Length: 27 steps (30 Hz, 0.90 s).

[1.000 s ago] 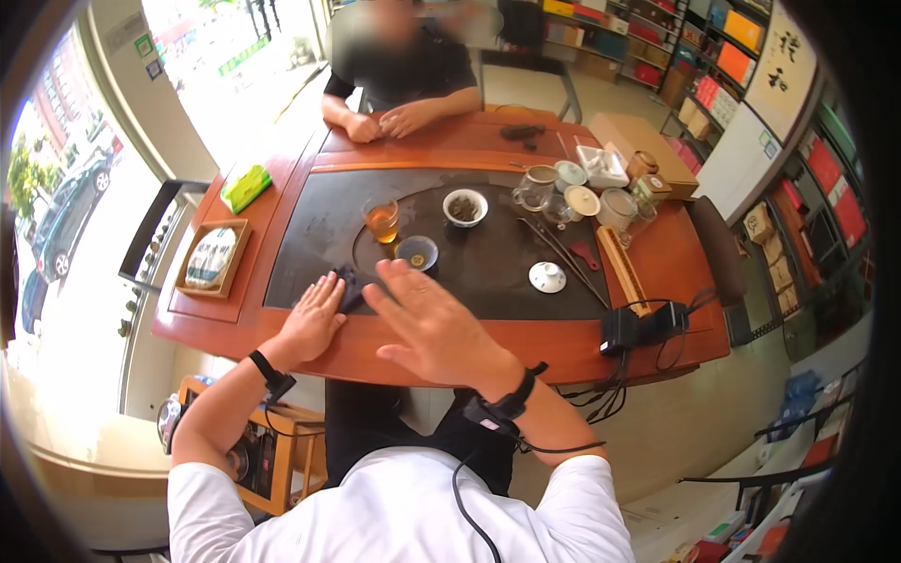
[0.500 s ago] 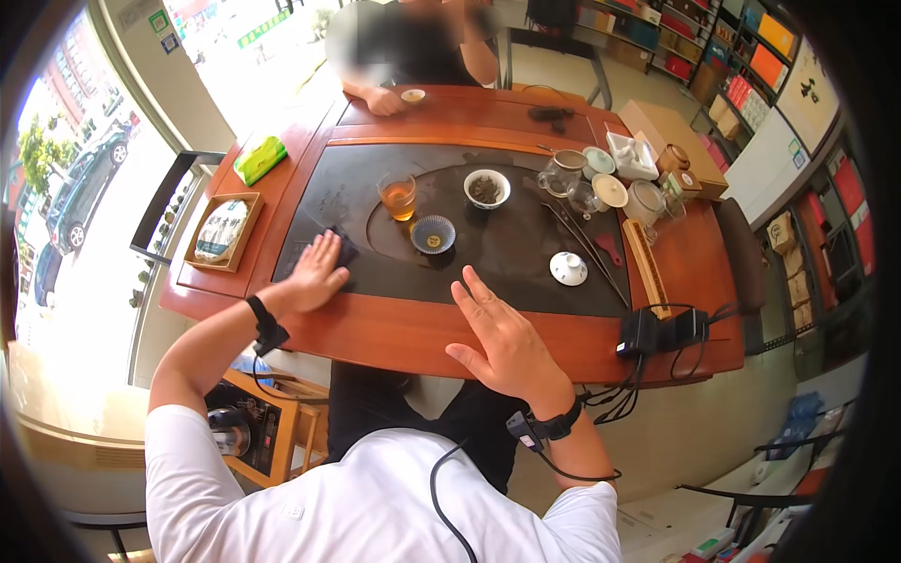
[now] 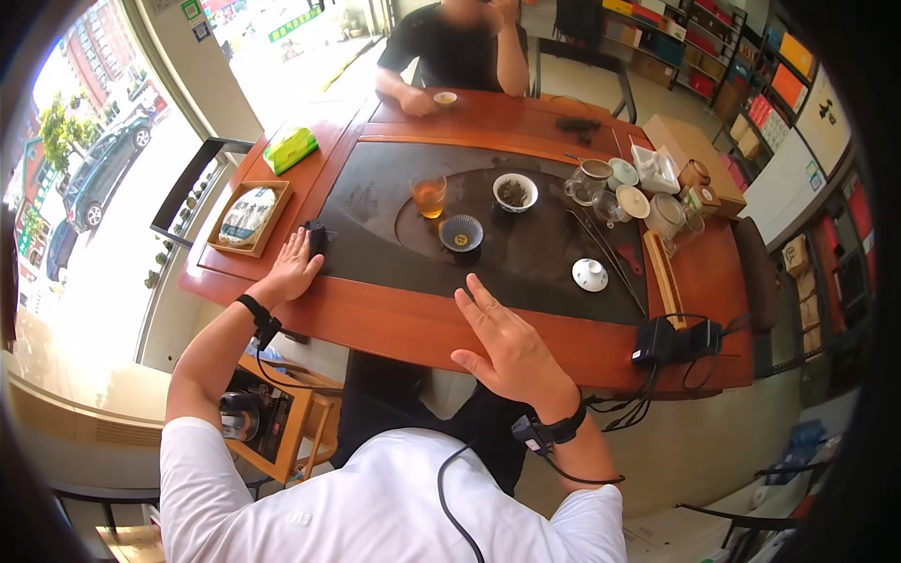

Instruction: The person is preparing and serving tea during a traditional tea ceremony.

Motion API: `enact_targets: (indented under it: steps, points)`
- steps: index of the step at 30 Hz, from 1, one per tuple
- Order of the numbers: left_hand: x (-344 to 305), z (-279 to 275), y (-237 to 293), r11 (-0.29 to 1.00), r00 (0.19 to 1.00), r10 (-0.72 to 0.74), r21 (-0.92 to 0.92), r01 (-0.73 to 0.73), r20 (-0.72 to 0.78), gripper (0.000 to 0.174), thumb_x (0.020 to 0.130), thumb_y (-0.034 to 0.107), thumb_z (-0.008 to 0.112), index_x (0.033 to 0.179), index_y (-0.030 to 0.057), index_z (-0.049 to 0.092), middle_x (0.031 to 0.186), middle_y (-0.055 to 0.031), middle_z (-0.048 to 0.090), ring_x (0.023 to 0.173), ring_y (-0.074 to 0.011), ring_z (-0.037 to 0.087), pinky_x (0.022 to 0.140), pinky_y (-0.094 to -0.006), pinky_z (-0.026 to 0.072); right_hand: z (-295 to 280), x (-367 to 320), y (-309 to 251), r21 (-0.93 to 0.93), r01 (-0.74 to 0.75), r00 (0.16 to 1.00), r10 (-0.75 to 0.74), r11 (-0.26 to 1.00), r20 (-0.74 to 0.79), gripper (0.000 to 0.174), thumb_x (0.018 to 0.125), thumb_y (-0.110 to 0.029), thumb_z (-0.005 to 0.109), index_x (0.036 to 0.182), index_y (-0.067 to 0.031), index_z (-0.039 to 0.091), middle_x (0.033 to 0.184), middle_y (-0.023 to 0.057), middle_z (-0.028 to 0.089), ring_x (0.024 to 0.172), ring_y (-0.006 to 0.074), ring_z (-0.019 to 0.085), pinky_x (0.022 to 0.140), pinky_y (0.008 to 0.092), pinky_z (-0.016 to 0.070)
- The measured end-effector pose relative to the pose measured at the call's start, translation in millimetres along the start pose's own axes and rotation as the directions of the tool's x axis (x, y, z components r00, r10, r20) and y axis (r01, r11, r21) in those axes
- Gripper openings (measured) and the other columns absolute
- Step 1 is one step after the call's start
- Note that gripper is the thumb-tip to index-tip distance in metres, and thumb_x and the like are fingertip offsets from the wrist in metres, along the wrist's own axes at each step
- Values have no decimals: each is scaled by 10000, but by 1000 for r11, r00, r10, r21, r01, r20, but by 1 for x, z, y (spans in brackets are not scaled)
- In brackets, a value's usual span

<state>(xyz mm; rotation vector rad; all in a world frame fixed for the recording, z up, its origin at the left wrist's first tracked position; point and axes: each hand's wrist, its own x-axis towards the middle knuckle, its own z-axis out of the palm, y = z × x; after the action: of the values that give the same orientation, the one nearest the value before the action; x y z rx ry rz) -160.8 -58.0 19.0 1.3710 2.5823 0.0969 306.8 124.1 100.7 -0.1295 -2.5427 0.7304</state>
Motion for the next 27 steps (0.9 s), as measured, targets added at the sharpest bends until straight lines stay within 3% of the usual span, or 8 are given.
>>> enact_targets:
  steps: [2, 8, 15, 18, 22, 24, 26, 27]
  points:
    - [-2, 6, 41, 1000, 1000, 4, -3, -4, 30, 925, 1148, 602, 350, 1748, -71, 140, 1838, -292, 99, 1719, -430, 55, 1385, -517, 73, 1, -2, 0, 9, 13, 1000, -13, 1000, -21, 823, 1013, -339, 789, 1677, -14, 429, 1736, 300, 385, 1454, 490, 567, 1168, 501, 519]
    - [-55, 23, 214, 827, 824, 563, -38, -561, 66, 891, 1145, 573, 409, 1720, -85, 235, 1798, -328, 214, 1697, -452, 158, 1384, -514, 116, -4, -3, -12, -19, 31, 999, -32, 999, -44, 818, 1013, -335, 787, 1676, -13, 432, 1731, 303, 390, 1435, 498, 580, 1149, 497, 535]
    - [-32, 18, 72, 985, 985, 171, -4, -171, -28, 933, 1138, 571, 432, 1729, -105, 175, 1822, -316, 143, 1715, -424, 98, 1385, -501, 101, -17, -34, -9, -35, -37, 998, 35, 999, -60, 813, 1025, -346, 773, 1685, -25, 423, 1736, 298, 385, 1456, 488, 564, 1173, 494, 514]
    - [-41, 22, 135, 964, 964, 262, 20, -264, 50, 915, 1135, 566, 440, 1741, -71, 187, 1828, -313, 113, 1709, -466, 77, 1379, -533, 89, -28, -53, -13, -24, -118, 990, 116, 993, -82, 800, 1046, -355, 749, 1698, -41, 411, 1756, 280, 364, 1514, 467, 517, 1206, 479, 491]
    - [-46, 48, 279, 748, 738, 664, -72, -660, 120, 842, 1138, 521, 468, 1725, -44, 258, 1802, -331, 186, 1676, -519, 158, 1358, -591, 158, -29, -71, -8, -50, -150, 977, 140, 987, -162, 806, 1038, -350, 759, 1688, -22, 412, 1727, 298, 398, 1473, 482, 548, 1180, 492, 506]
    - [-50, 75, 316, 553, 569, 821, -185, -812, -43, 824, 1130, 485, 516, 1718, -40, 276, 1775, -359, 229, 1632, -561, 253, 1330, -627, 237, -32, -74, -11, -42, -129, 971, 117, 991, -210, 788, 1042, -345, 752, 1671, 0, 425, 1710, 303, 424, 1454, 488, 564, 1161, 503, 518]
    - [-59, 83, 322, 489, 515, 856, -258, -833, -39, 832, 1121, 480, 540, 1698, -69, 301, 1731, -349, 337, 1603, -524, 340, 1310, -553, 322, -34, -78, -10, -51, -164, 963, 148, 985, -227, 750, 1044, -330, 745, 1648, 9, 457, 1687, 297, 460, 1453, 472, 573, 1158, 499, 521]
    - [-68, 61, 323, 555, 553, 828, -272, -786, 95, 755, 1113, 426, 574, 1646, -68, 368, 1673, -342, 405, 1563, -519, 388, 1283, -551, 361, -35, -74, -7, -51, -160, 961, 144, 986, -237, 727, 1041, -316, 745, 1633, 10, 476, 1673, 296, 478, 1443, 468, 583, 1159, 496, 521]
